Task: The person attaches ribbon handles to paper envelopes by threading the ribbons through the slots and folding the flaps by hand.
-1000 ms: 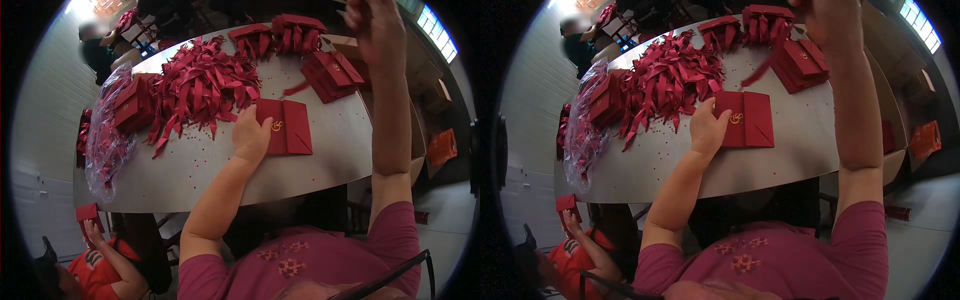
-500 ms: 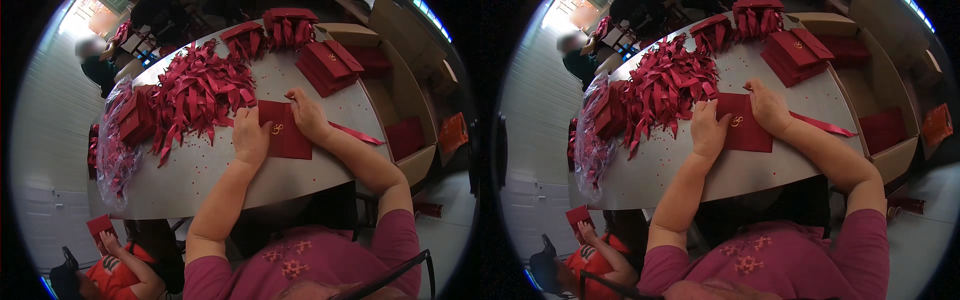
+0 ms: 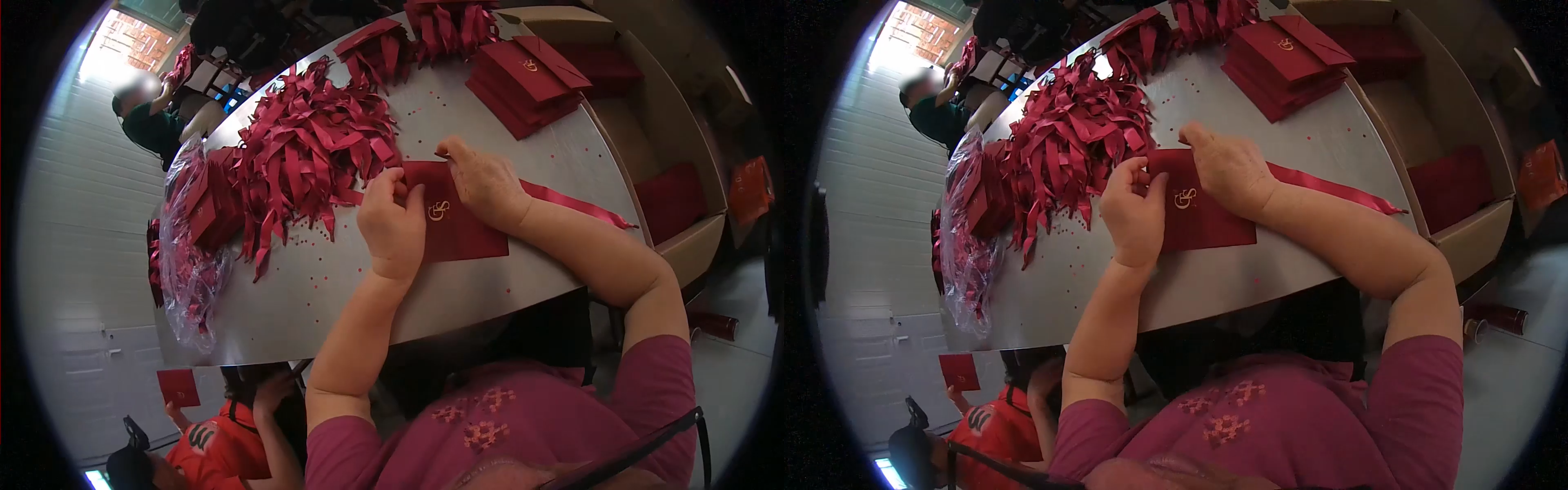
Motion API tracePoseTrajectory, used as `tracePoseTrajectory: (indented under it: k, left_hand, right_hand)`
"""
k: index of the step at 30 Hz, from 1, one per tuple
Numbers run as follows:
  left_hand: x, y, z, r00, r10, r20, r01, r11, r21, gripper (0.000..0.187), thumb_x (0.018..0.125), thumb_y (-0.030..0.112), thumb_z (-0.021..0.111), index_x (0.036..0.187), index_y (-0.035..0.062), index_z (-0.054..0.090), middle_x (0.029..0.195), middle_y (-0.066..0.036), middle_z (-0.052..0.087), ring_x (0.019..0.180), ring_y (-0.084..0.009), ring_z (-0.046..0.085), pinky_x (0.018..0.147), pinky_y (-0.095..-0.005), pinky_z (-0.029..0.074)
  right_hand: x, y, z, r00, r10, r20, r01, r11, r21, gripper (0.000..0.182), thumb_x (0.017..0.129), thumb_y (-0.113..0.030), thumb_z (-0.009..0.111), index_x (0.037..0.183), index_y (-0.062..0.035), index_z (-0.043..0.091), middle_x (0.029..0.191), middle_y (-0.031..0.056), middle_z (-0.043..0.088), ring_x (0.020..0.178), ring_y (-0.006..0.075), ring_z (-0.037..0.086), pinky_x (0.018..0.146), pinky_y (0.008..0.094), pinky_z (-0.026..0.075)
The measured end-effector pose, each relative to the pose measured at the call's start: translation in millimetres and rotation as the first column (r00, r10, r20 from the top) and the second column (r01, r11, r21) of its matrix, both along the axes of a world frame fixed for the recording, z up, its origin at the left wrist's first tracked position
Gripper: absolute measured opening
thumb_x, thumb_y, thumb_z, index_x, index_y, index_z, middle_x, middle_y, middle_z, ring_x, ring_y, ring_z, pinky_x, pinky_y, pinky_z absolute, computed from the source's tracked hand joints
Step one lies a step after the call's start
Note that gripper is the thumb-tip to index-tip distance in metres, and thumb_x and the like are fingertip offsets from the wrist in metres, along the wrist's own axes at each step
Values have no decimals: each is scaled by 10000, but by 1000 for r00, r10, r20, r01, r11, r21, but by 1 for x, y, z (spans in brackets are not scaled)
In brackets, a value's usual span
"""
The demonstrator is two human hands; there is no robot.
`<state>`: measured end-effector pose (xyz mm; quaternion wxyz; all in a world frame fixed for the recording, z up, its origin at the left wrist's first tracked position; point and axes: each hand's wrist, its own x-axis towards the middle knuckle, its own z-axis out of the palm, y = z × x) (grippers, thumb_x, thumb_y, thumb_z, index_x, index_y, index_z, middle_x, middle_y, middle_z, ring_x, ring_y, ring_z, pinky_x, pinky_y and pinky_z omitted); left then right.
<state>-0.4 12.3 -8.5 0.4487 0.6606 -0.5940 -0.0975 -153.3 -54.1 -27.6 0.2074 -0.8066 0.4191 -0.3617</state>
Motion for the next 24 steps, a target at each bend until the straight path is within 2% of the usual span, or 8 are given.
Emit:
tracePoseTrajectory:
  k: [1,2,4,8,12,17,20,24]
  left_hand:
    - [0,0,2,982,32,-187,-21,998,62,238,789,49,738,979,-36,622,784,-84,625,657,-194,585,652,-305,484]
    - [1,-1,3,983,30,-184,-18,998,66,238,789,49,738,979,-36,622,784,-84,625,657,-194,585,652,-305,484]
    - [5,-2,3,770,84,-633,29,986,166,151,868,87,705,942,-27,639,749,-20,638,630,-82,557,609,-231,458]
    - [16,-3,-3,684,85,-724,106,971,215,125,914,100,662,945,-19,645,810,-2,640,709,-45,565,636,-202,459]
    - [22,-4,-3,489,100,-866,199,954,222,96,918,91,644,954,2,646,845,-33,665,727,-84,601,673,-212,483]
    - [37,-6,-12,264,107,-958,340,920,197,96,927,86,617,995,21,636,927,-50,682,827,-127,637,768,-262,506]
    - [30,-4,-7,151,126,-981,419,890,179,130,942,108,593,1035,23,623,1007,-58,680,926,-147,633,865,-308,498]
    - [22,1,8,72,68,-995,482,871,94,193,968,138,548,1104,13,605,1086,-77,665,1011,-180,622,948,-346,481]
  right_hand:
    - [0,0,1,1000,9,-18,-9,1000,2,187,950,-116,488,1136,-95,493,960,148,680,866,387,644,735,484,492]
    - [0,0,0,999,18,-37,-17,1000,4,186,949,-113,493,1133,-93,493,953,152,679,862,387,646,732,482,494]
    - [0,-1,-3,1000,16,0,-16,1000,-19,188,947,-112,501,1133,-92,493,944,153,678,852,387,646,725,477,497]
    - [-1,-2,-5,999,23,42,-22,1000,-16,175,944,-110,512,1118,-87,502,922,154,676,832,385,647,712,461,503]
    - [-6,-4,-2,998,60,-5,-60,998,21,129,943,-101,518,1068,-73,535,937,162,661,837,385,640,703,449,505]
    - [-12,-3,13,982,149,117,-116,960,-254,147,856,-28,630,1000,-57,612,929,137,622,835,344,616,718,408,500]
    - [-13,2,18,968,250,27,-215,879,-427,185,808,-20,673,982,-66,633,924,113,625,811,306,619,712,381,502]
    - [-8,8,11,955,292,57,-254,900,-354,191,786,-7,681,963,-57,633,914,103,614,792,287,616,679,357,500]
